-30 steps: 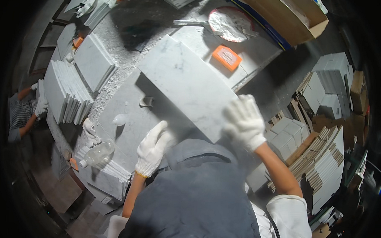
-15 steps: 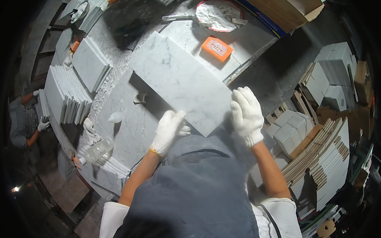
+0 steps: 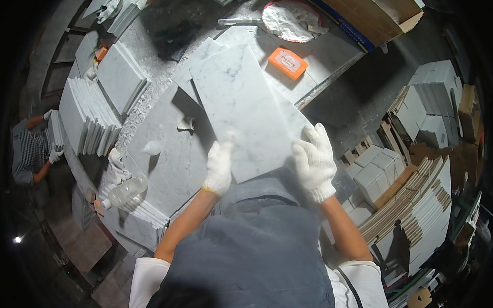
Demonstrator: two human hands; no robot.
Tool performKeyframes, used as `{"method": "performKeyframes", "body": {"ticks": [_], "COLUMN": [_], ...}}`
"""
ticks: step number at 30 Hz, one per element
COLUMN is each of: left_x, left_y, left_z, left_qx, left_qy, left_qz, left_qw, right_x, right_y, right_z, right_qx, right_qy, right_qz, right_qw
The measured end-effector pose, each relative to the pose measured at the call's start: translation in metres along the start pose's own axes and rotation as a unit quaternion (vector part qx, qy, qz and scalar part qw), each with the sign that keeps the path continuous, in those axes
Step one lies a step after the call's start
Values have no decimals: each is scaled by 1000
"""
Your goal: The person picks up rectangular stone tiles from a pile, wipes their surfaces with gloved hands, and stacks them on a workbench. The person occasionally turns tiles over and places them in neat stacks.
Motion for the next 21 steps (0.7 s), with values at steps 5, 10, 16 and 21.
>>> {"method": "performKeyframes", "body": {"ticks": [5,10,16,21], "left_x": [-28,-105,-275,-469], "left_y": [3,12,10,86], "left_z": [-30,-50,-24,-15], "left_qx": [19,82,246,221], "left_qy": [1,82,130,-91], "left_qz": [-52,-24,-182,-346], "left_qw": [998,993,943,907], "right_x": [9,32,74,112], "right_y": [-6,-33,-72,-94], "right_z": [17,35,81,95], "right_qx": [22,57,-78,-134], "right_qy": [-125,-239,-59,35], "right_qz": [4,-9,32,44], "right_qw": [992,969,995,989]}}
Point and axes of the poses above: each hand's wrist, its own y-axis away from the middle knuckle, its own x-axis out of the palm, z = x × y, the point moved 3 cm from there along -y, towards the middle knuckle, and after that the axes turned 8 degrees about x, right-handed, at the moved point
